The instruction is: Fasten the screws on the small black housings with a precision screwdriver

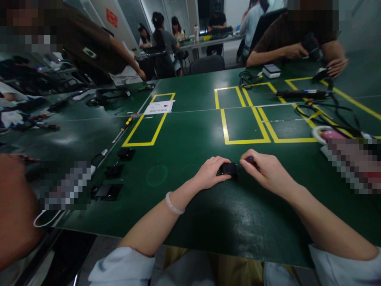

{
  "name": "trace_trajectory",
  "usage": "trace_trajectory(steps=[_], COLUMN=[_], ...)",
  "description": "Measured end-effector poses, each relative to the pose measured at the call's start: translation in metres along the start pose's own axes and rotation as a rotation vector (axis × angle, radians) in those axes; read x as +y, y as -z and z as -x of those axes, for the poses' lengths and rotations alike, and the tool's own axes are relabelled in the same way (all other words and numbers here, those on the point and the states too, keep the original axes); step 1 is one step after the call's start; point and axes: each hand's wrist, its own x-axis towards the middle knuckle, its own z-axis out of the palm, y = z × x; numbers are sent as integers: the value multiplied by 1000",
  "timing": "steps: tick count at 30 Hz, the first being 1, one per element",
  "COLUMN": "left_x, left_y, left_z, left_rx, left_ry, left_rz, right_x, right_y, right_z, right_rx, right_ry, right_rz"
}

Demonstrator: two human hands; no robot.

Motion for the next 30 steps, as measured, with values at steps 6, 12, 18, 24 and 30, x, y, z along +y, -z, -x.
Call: trace_trajectory(steps=[6,12,18,24,30], left_x=[0,1,1,1,1], left_y=[-1,1,2,2,2], left_z=[0,-1,0,-1,0], left_rx=[0,-7,-11,-15,-19], left_ry=[-4,-1,0,-2,9], left_rz=[-4,-7,5,10,16], right_x=[1,2,1,0,1], right_y=[1,3,3,3,4], right_z=[-2,-5,-4,-4,-3], right_rx=[19,12,-18,-20,-21], right_ry=[-61,-101,-53,-34,-34], right_rz=[-23,-1,33,22,14])
